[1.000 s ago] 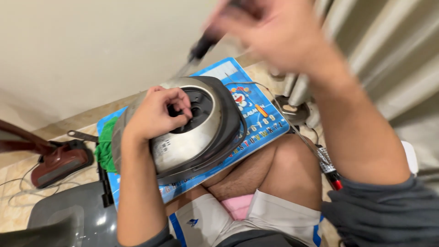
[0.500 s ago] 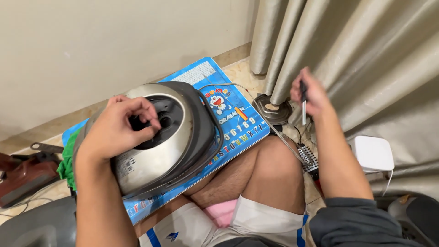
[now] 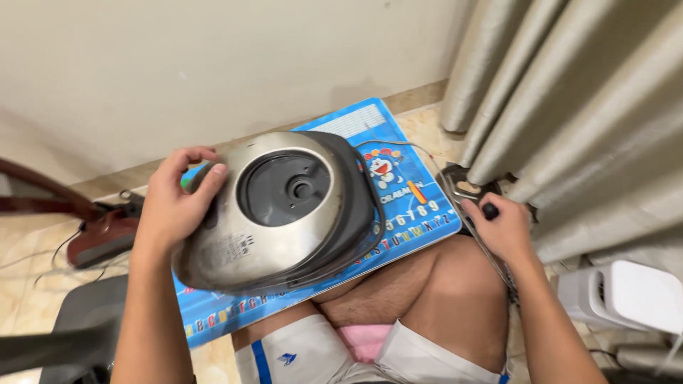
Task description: Disassembling a rice cooker by removing screws from the base and lid using a screwdriver.
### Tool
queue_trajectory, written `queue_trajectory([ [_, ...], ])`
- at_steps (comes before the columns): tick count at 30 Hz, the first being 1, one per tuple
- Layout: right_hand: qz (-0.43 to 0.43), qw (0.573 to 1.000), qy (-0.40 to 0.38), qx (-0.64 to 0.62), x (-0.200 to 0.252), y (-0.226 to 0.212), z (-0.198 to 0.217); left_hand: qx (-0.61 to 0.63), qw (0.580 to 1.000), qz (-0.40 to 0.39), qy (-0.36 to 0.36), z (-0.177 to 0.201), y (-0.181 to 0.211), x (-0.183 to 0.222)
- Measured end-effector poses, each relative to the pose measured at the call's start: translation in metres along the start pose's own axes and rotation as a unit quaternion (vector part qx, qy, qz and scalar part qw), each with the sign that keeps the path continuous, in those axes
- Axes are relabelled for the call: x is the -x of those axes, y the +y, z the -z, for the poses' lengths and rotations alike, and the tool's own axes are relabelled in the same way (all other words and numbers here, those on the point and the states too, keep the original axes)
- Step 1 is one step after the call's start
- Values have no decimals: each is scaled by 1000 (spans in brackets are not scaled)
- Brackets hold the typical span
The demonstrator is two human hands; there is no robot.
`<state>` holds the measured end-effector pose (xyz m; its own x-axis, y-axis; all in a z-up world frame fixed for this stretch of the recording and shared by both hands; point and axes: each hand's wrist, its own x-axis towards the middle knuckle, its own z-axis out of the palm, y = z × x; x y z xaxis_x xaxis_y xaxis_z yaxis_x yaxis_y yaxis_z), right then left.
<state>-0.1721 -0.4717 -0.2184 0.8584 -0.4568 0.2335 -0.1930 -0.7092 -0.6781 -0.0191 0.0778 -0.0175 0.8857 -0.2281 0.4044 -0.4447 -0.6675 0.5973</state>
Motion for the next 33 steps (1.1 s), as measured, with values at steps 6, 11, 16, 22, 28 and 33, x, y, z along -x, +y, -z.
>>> queue_trajectory([
  [6, 242, 960, -9, -140, 34, -128, 5, 94, 982, 162, 10, 0, -42, 39],
  [11, 356, 923, 2, -146, 68, -218, -9, 133, 977, 151, 69, -5, -69, 64],
  [16, 331, 931, -20, -151, 69, -223, -11, 200, 958, 201, 42, 1, -63, 64],
  [22, 306, 938, -53, -151, 70, -214, -5, 162, 959, 231, -19, 5, -31, 48],
  [28, 313, 938, -26, -151, 84, -215, -11, 114, 965, 226, -65, 10, -9, 43],
  [33, 304, 937, 23, -170, 87, -216, -12, 124, 968, 200, -86, 24, 20, 38],
])
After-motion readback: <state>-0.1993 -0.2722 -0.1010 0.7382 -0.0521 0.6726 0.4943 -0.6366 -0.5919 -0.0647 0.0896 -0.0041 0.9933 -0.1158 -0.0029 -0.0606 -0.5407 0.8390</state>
